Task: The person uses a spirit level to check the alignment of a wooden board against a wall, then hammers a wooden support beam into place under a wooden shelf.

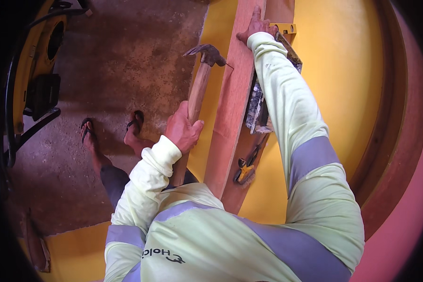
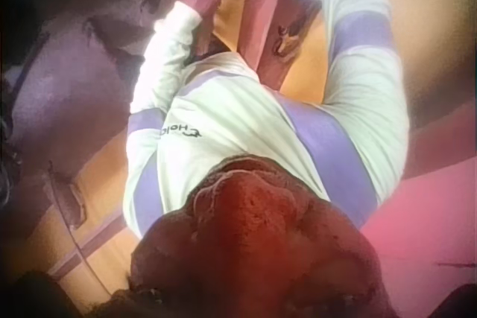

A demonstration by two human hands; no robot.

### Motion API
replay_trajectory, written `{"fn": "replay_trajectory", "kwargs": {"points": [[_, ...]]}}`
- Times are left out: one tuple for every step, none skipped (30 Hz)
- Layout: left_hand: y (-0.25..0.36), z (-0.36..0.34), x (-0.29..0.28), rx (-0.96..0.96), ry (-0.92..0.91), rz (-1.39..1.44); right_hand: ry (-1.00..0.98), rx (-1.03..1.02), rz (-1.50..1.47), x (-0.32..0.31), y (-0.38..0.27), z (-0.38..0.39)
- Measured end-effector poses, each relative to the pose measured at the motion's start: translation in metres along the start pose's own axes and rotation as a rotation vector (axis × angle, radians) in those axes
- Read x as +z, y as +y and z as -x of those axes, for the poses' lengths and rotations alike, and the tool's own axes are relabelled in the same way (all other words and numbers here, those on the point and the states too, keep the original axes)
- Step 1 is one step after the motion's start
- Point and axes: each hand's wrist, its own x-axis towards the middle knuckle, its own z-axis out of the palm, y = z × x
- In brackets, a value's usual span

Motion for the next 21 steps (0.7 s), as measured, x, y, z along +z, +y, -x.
{"fn": "replay_trajectory", "kwargs": {"points": [[0.004, 0.004, -0.002, 0.007, -0.006, -0.004, 0.076, -0.032, -0.007, 0.014, 0.011, -0.006], [0.01, 0.013, -0.008, 0.001, 0.021, 0.098, 0.114, -0.016, 0.05, 0.022, 0.012, -0.007], [0.015, 0.021, -0.013, -0.004, 0.047, 0.199, 0.117, -0.011, 0.048, 0.025, 0.014, -0.013], [0.014, 0.029, -0.02, 0.095, 0.153, 0.225, 0.114, -0.017, 0.037, 0.022, 0.01, -0.013], [0.023, 0.036, -0.025, 0.123, 0.254, 0.299, 0.105, -0.016, 0.027, 0.023, 0.01, -0.011], [0.031, 0.042, -0.03, 0.16, 0.353, 0.37, 0.101, -0.016, 0.027, 0.027, 0.011, -0.011], [0.047, 0.047, -0.034, 0.132, 0.452, 0.489, 0.133, -0.01, 0.032, 0.03, 0.014, -0.012], [0.053, 0.043, -0.037, 0.134, 0.453, 0.489, 0.171, -0.008, 0.04, 0.029, 0.014, -0.013], [0.057, 0.035, -0.041, 0.246, 0.572, 0.584, 0.173, -0.006, 0.04, 0.028, 0.014, -0.015], [0.059, 0.03, -0.041, 0.359, 0.694, 0.681, 0.133, -0.009, 0.014, 0.024, 0.013, -0.014], [0.054, 0.028, -0.034, 0.362, 0.698, 0.684, 0.095, -0.014, -0.011, 0.02, 0.01, -0.013], [0.04, 0.023, -0.018, 0.241, 0.62, 0.55, 0.1, -0.017, -0.009, 0.021, 0.008, -0.01], [0.018, 0.012, -0.002, 0.158, 0.455, 0.394, 0.122, -0.004, 0.012, 0.021, 0.007, -0.008], [-0.004, 0.001, 0.014, 0.101, 0.287, 0.216, 0.145, 0.004, 0.033, 0.021, 0.005, -0.009], [-0.024, -0.006, 0.026, 0.063, 0.047, 0.006, 0.154, -0.009, 0.035, 0.022, 0.004, -0.01], [-0.022, 0.01, 0.025, 0.044, 0.045, 0.0, 0.15, -0.004, 0.01, 0.031, 0.012, -0.004], [-0.013, 0.015, 0.011, -0.018, 0.0, 0.25, 0.175, 0.014, -0.011, 0.029, 0.015, -0.007], [-0.002, 0.017, -0.005, -0.082, -0.049, 0.497, 0.181, 0.038, 0.011, 0.029, 0.014, -0.011], [0.015, 0.031, -0.018, -0.099, 0.019, 0.614, 0.163, 0.041, 0.006, 0.033, 0.014, -0.005], [0.02, 0.041, -0.028, -0.037, 0.125, 0.603, 0.149, 0.052, -0.001, 0.031, 0.014, -0.006], [0.027, 0.044, -0.038, 0.026, 0.219, 0.693, 0.129, 0.059, 0.006, 0.028, 0.011, -0.015]]}}
